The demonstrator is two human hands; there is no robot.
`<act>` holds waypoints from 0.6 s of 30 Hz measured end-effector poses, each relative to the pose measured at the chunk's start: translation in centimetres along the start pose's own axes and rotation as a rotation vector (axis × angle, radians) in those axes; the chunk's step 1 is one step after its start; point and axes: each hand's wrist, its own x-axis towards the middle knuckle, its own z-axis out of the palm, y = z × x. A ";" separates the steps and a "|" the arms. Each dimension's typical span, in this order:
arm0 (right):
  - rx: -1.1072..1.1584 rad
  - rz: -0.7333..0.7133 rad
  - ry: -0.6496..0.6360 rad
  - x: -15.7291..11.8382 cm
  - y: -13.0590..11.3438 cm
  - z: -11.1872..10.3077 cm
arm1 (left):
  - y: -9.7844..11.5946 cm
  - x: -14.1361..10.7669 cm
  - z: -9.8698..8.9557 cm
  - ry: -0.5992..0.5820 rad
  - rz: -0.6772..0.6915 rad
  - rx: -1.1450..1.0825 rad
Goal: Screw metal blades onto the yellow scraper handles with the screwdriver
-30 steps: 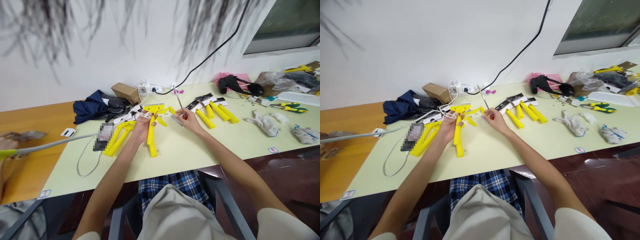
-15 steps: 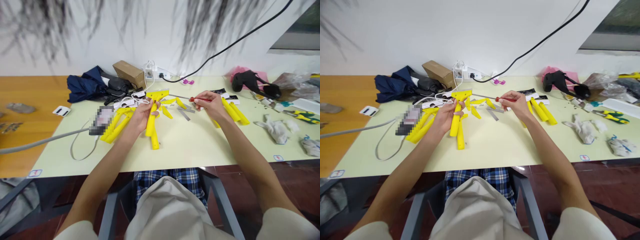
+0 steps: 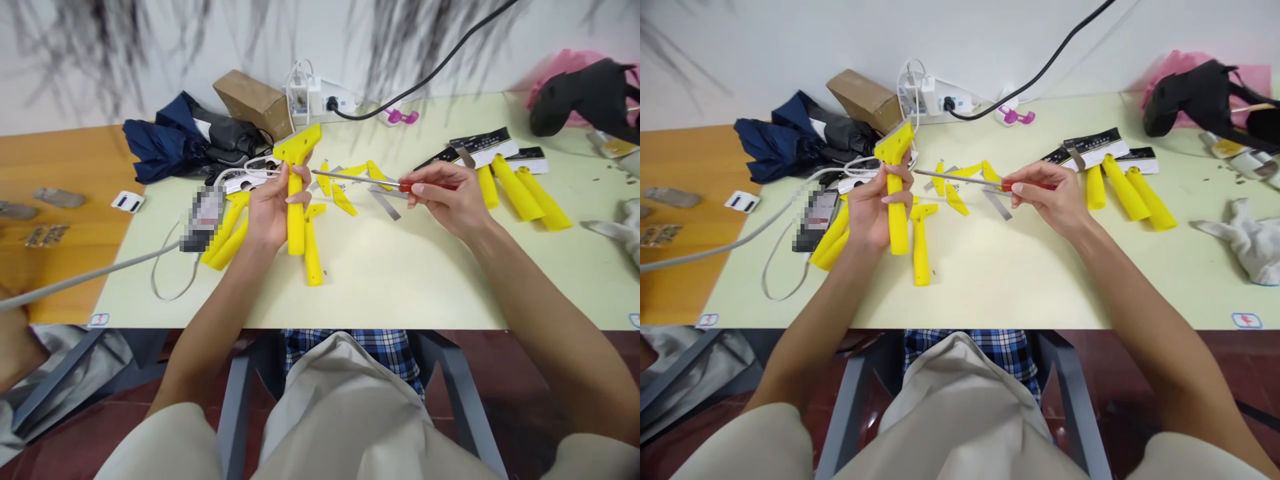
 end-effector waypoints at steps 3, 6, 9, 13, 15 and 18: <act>0.042 0.030 0.033 0.1 0.2 -0.4 | 0.3 0.1 -0.4 0.019 0.013 0.058; 0.048 0.040 0.058 0.1 0.2 -0.5 | 0.4 0.1 -0.7 0.015 0.013 0.064; 0.033 0.039 0.024 0.0 0.1 0.0 | 0.3 0.0 -0.5 0.013 0.006 0.046; 0.005 0.076 -0.067 -0.5 0.1 0.9 | -0.3 -0.1 -0.2 0.019 -0.023 0.033; -0.007 0.102 -0.091 -0.7 0.2 1.3 | -0.7 -0.1 -0.2 0.005 -0.027 0.003; -0.020 0.124 -0.107 -1.0 0.2 1.6 | -1.1 -0.1 -0.3 0.010 -0.031 -0.005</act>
